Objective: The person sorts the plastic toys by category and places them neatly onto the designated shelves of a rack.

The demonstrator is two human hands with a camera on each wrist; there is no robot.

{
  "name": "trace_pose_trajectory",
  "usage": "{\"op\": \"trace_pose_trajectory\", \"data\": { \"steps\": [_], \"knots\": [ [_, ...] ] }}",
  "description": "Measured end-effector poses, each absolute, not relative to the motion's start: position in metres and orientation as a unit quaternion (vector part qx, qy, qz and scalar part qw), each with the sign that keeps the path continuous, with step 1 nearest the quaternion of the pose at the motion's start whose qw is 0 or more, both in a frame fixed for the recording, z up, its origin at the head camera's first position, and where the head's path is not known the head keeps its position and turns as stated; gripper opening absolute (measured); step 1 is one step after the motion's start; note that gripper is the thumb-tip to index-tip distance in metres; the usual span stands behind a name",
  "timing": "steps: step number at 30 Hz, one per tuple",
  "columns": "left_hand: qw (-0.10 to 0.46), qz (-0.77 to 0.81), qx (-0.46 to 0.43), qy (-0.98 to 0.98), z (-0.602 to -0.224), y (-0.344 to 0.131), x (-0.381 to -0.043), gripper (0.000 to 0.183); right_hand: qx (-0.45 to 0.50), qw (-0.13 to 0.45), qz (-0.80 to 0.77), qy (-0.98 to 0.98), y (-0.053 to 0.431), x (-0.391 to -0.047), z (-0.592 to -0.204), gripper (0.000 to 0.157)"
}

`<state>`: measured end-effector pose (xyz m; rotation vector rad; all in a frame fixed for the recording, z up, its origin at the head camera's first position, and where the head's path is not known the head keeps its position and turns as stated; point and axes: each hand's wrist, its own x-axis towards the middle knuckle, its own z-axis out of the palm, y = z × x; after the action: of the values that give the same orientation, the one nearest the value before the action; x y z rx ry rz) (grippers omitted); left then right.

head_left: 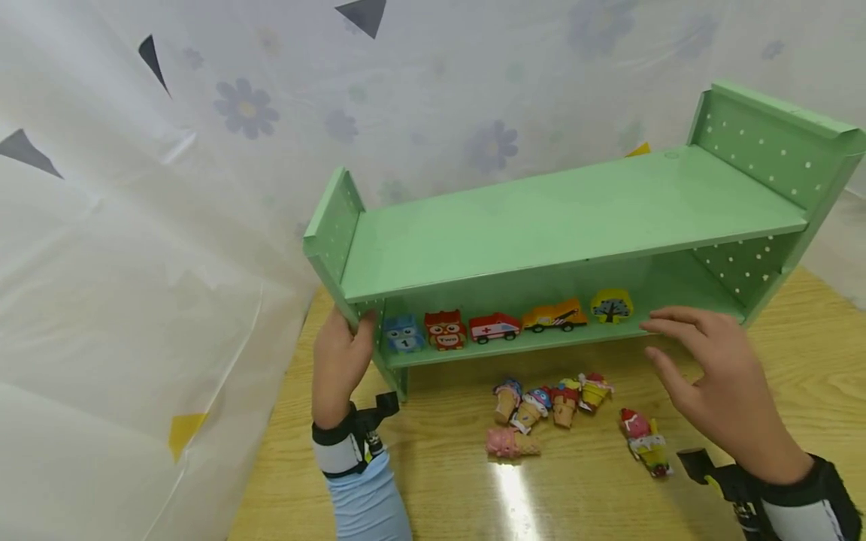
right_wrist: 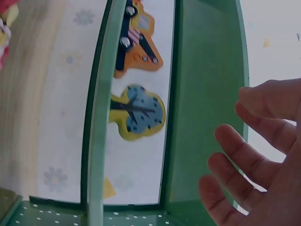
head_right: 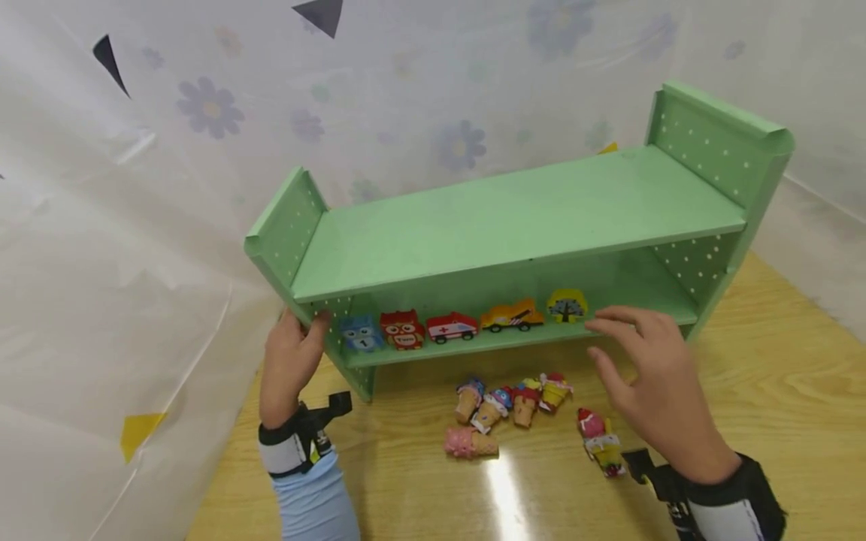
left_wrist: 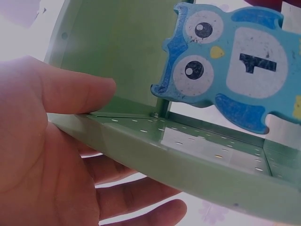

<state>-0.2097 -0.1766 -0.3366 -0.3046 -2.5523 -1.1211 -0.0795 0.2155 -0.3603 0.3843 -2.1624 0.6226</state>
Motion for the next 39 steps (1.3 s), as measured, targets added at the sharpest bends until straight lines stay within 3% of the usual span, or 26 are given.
{"op": "trace_pose_trajectory", "data": {
  "steps": [11, 24, 29, 39],
  "knots": [
    [0.168, -0.401, -0.108, -0.894, -0.338, -0.176, -0.210, 0.024, 0.203, 0.332, 0.255, -0.885, 0.172, -0.068, -0.386, 0.024],
    [0.173, -0.400, -0.119, -0.892, -0.338, -0.176, -0.210, 0.026, 0.297, 0.228, 0.252, -0.892, 0.114, -0.080, -0.422, 0.033],
    [0.169, -0.405, -0.119, -0.891, -0.338, -0.177, -0.209, 0.026, 0.314, 0.193, 0.229, -0.901, 0.102, -0.088, -0.431, 0.031],
    [0.171, -0.406, -0.120, -0.890, -0.339, -0.178, -0.211, 0.030, 0.342, 0.223, 0.181, -0.895, 0.079, -0.098, -0.453, 0.018]
  ]
}}
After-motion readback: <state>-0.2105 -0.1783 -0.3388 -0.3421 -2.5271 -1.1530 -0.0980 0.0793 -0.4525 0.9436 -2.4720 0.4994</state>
